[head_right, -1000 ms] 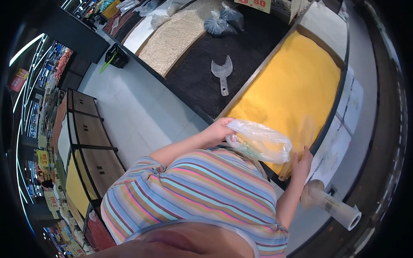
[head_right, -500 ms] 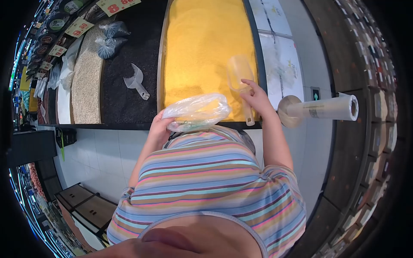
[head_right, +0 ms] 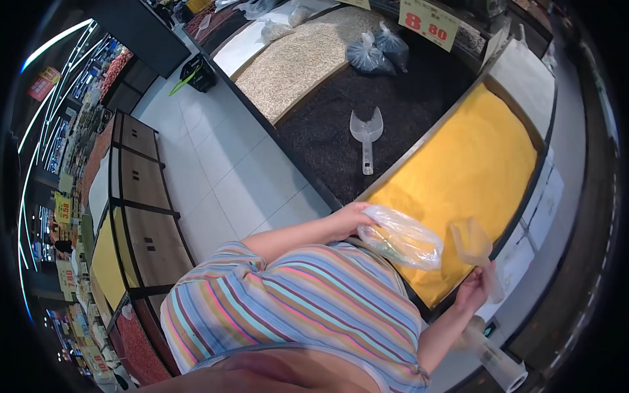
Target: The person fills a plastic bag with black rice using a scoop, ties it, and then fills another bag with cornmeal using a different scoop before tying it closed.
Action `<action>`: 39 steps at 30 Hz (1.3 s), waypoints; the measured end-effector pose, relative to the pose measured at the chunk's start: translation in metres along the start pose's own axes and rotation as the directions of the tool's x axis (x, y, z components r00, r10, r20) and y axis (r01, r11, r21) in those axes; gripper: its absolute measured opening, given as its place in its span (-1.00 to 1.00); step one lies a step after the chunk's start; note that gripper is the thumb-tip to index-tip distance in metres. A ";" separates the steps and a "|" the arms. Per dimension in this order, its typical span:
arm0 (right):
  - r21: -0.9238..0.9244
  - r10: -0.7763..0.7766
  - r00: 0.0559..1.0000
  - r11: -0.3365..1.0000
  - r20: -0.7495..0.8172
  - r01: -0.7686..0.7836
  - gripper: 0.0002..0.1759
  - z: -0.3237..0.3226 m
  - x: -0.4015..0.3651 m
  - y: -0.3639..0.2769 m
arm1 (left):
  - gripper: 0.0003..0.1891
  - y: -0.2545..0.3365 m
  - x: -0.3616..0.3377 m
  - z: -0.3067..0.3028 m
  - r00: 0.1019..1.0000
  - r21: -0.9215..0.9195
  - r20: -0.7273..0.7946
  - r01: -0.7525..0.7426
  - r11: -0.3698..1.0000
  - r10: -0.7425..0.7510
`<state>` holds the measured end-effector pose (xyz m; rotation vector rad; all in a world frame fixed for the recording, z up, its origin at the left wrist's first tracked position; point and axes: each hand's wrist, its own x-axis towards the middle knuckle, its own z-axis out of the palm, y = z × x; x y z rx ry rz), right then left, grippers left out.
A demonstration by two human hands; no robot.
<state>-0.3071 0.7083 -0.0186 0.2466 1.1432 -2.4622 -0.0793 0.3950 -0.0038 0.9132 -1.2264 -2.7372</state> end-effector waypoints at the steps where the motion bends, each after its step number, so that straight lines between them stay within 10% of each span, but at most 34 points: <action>1: -0.045 -0.029 0.999 0.999 0.024 0.030 -0.50 0.001 0.003 0.003 | -0.73 -0.001 0.002 -0.001 1.000 -0.016 -0.008 0.005 1.000 -0.005; 8: -0.765 -0.279 0.943 0.564 0.180 0.312 -0.52 0.061 -0.009 0.025 | -0.73 0.006 0.007 0.004 0.999 0.016 -0.020 0.037 0.999 -0.037; 11: -0.935 -0.456 0.826 -0.042 0.331 0.352 -0.29 0.002 0.050 0.049 | -0.75 0.002 0.013 0.000 0.999 0.020 -0.025 0.028 0.999 -0.028; 15: -0.715 -0.302 0.943 0.627 0.143 0.309 -0.23 0.031 0.037 0.060 | -0.72 0.012 0.009 0.002 0.997 0.030 -0.061 0.053 0.998 -0.051; 17: -0.622 -0.223 0.973 0.754 0.061 0.212 -0.43 0.056 0.018 0.054 | -0.69 0.011 0.011 0.000 0.996 0.002 -0.080 0.038 0.999 -0.038; 24: -0.721 -0.275 0.959 0.677 -0.063 0.146 -0.51 0.062 0.002 0.037 | -0.65 0.013 0.014 -0.002 0.997 0.074 -0.077 0.029 0.997 -0.023; 28: -0.460 -0.205 0.971 0.879 -0.127 0.125 -0.53 0.052 -0.005 0.037 | -0.65 0.014 0.015 0.002 0.997 0.056 -0.069 0.033 0.998 -0.029; 34: -0.435 -0.200 0.977 0.875 0.079 0.214 -0.21 0.039 -0.015 0.044 | -0.63 0.016 0.015 -0.004 0.997 0.047 -0.076 0.015 0.999 -0.011; 39: -0.463 -0.158 0.985 0.879 -0.063 0.111 -0.21 0.040 -0.012 0.057 | -0.64 0.007 0.017 -0.011 0.995 0.057 -0.101 -0.022 0.998 0.028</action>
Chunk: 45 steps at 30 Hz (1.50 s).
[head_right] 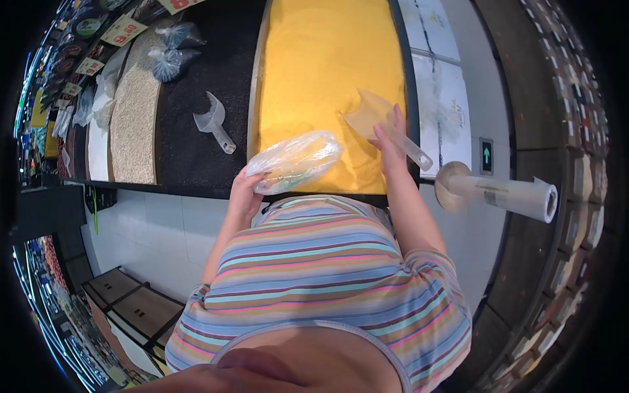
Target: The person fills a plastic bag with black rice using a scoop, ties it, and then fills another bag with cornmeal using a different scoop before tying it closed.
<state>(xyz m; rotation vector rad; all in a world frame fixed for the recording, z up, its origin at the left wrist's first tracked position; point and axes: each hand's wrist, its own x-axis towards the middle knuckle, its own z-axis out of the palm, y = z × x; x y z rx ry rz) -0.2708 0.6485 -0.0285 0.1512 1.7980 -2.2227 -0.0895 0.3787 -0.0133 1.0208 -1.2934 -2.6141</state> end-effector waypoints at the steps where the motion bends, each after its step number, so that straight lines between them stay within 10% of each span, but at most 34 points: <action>1: 0.001 0.007 0.998 1.000 -0.057 -0.007 -0.21 0.006 0.002 0.002 | -0.63 -0.001 0.000 0.001 1.000 -0.005 -0.016 -0.003 1.000 0.003; 30: 0.553 0.166 0.984 0.815 0.062 -0.172 -0.44 0.013 0.030 0.015 | -0.68 -0.008 0.018 0.005 0.998 -0.096 -0.010 0.055 0.994 -0.057; 45: 0.407 0.109 0.940 0.881 0.322 -0.241 -0.40 0.004 -0.012 -0.006 | -0.69 -0.016 0.047 0.015 0.999 0.063 0.034 0.035 0.997 -0.038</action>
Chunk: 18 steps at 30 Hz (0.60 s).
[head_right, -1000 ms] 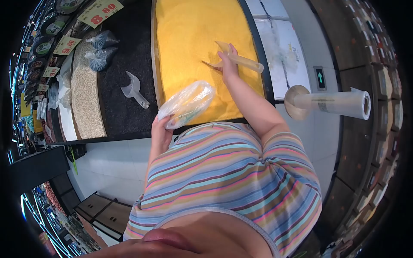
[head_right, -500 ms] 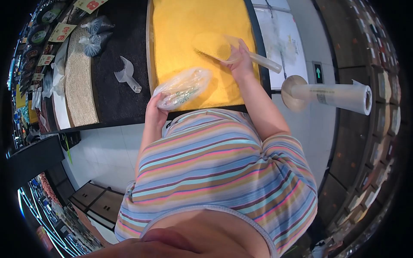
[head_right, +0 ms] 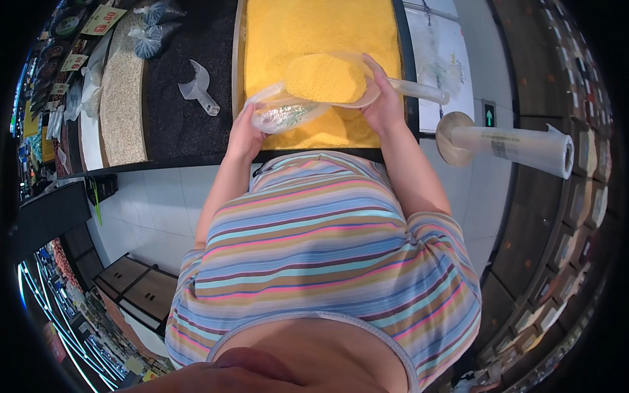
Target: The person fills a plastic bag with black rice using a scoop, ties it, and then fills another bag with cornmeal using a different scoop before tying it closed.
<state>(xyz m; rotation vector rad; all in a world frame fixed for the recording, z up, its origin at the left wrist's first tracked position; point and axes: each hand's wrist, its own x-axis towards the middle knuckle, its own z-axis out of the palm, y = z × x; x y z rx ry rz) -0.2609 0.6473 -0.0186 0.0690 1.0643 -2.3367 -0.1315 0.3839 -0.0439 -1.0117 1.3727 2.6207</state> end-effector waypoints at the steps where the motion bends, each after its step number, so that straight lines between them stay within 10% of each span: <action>1: 0.001 0.015 1.000 1.000 0.009 -0.015 -0.40 0.003 -0.003 0.001 | -0.69 0.000 0.002 -0.001 1.000 -0.004 0.024 0.011 1.000 -0.011; 10: -0.158 0.192 0.980 0.967 -0.058 -0.199 -0.42 0.031 -0.013 0.018 | -0.54 0.002 -0.008 0.030 0.994 0.195 0.019 0.100 0.976 -0.105; 18: -0.824 -0.124 0.912 0.394 0.390 0.406 -0.36 0.058 -0.011 0.031 | -0.62 0.009 -0.024 0.042 0.993 0.214 0.115 -0.005 0.977 -0.020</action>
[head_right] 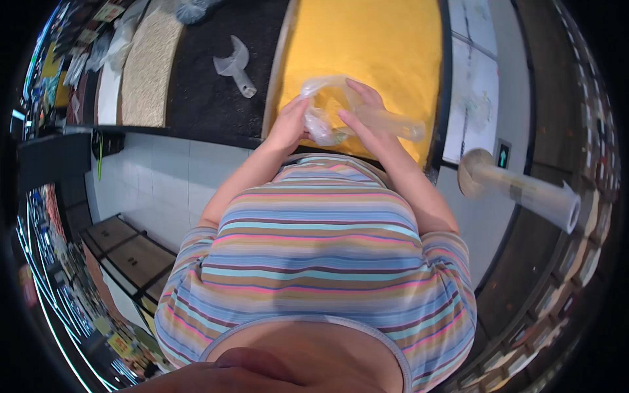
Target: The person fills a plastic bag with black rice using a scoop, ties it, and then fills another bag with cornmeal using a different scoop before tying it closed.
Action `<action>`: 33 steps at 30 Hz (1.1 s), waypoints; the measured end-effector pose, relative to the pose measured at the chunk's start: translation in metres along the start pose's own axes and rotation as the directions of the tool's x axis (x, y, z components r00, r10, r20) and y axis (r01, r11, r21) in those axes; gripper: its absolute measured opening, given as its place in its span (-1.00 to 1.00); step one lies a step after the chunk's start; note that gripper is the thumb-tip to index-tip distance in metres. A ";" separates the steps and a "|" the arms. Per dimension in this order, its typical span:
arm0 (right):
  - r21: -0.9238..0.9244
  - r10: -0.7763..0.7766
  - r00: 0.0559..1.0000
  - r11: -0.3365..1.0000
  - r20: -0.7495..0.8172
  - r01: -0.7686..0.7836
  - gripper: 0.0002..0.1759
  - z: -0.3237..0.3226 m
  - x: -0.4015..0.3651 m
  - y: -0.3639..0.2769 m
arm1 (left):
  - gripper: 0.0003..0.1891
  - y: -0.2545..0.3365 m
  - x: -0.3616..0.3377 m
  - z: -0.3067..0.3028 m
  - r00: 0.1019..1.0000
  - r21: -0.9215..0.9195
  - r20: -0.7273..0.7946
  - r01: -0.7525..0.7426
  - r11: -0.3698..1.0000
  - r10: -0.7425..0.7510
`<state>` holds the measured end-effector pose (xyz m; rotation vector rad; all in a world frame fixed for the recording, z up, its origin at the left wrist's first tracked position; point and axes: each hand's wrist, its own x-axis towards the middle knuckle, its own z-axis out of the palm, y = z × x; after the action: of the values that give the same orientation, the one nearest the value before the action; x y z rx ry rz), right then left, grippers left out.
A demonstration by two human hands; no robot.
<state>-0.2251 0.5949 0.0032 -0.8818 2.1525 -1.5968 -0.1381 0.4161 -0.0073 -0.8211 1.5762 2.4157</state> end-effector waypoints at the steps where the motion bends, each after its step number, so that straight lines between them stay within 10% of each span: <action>1: -0.053 -0.076 0.997 0.996 0.012 0.076 -0.36 0.002 0.002 -0.005 | -0.63 -0.004 0.002 -0.005 0.999 -0.024 0.037 -0.029 0.999 0.030; 7: -0.353 -0.221 0.972 0.906 0.075 0.234 -0.36 0.002 0.007 -0.036 | -0.64 0.008 -0.009 -0.001 0.994 -0.078 0.015 -0.109 0.991 0.111; 19: -0.277 -0.254 0.957 0.918 0.139 0.284 -0.34 -0.025 0.013 -0.059 | -0.54 0.002 -0.015 -0.013 0.979 -0.080 -0.036 -0.202 0.976 0.200; 22: 0.092 -0.018 0.999 0.996 0.038 0.014 -0.30 -0.029 0.006 -0.066 | -0.52 0.001 -0.015 -0.015 0.980 -0.107 -0.016 -0.198 0.974 0.198; 33: 0.466 0.183 0.911 0.885 -0.369 0.011 -0.21 -0.072 -0.005 -0.029 | -0.67 -0.016 0.009 -0.038 0.881 0.313 -0.171 -0.376 0.872 0.441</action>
<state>-0.2553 0.6459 0.0537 -0.3143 1.8670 -2.2659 -0.1257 0.3879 -0.0362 -0.8119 2.3281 2.3378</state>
